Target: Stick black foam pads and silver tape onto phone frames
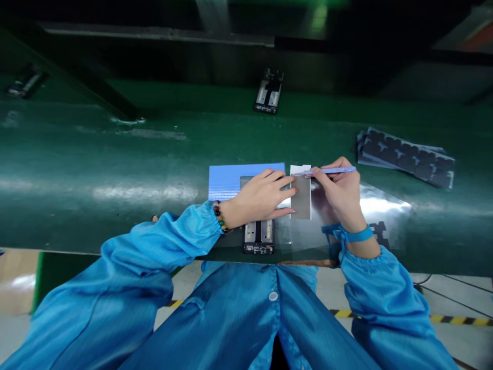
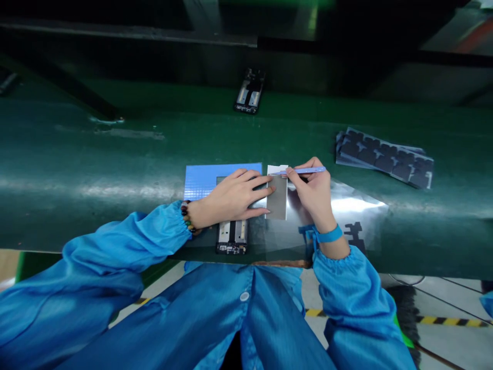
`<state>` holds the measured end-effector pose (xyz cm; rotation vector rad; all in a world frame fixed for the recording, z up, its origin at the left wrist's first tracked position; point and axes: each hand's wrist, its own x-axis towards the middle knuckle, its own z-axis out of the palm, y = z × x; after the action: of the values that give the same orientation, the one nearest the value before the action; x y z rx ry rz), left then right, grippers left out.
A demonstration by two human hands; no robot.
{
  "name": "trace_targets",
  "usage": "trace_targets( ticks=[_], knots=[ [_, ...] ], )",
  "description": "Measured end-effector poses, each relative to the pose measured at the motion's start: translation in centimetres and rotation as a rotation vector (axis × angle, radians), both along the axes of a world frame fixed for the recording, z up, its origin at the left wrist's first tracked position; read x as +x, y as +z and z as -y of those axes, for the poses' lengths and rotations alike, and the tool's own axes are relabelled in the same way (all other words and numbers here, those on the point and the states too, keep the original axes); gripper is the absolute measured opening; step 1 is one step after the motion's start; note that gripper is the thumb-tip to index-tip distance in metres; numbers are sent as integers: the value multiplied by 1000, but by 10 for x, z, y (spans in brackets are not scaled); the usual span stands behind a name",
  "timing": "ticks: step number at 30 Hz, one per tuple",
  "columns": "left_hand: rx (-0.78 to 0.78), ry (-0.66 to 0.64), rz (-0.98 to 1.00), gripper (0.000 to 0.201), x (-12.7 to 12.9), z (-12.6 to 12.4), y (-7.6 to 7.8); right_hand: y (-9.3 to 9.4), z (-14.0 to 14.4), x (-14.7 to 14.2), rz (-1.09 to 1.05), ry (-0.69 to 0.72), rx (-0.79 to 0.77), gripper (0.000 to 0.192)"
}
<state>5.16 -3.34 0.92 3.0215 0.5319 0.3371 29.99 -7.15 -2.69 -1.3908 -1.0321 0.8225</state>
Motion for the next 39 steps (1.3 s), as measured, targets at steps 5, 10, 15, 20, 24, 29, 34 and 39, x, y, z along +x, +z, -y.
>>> trace_targets(
  ticks=[5,10,15,20,24,29,34,39],
  knots=[
    [14,-1,-3,51,0,1,-1,0,-1,2,-32,-65,28,44],
    [30,-4,0,53,1,3,0,-3,-1,6,39,-37,43,40],
    [25,-13,13,52,1,2,-1,-5,-1,8,13,-2,30,40],
    [10,-14,23,52,1,2,-1,-1,1,5,-19,17,-15,40],
    [-1,-15,24,52,3,1,-3,3,-2,5,-87,4,-32,43],
    [-60,0,58,56,-14,2,6,25,13,4,-119,-88,21,51],
    [-215,10,220,27,-76,35,26,51,83,-34,-97,-119,-13,40],
    [-337,-68,247,19,-120,82,15,44,152,-103,-155,-21,-106,31]
  ],
)
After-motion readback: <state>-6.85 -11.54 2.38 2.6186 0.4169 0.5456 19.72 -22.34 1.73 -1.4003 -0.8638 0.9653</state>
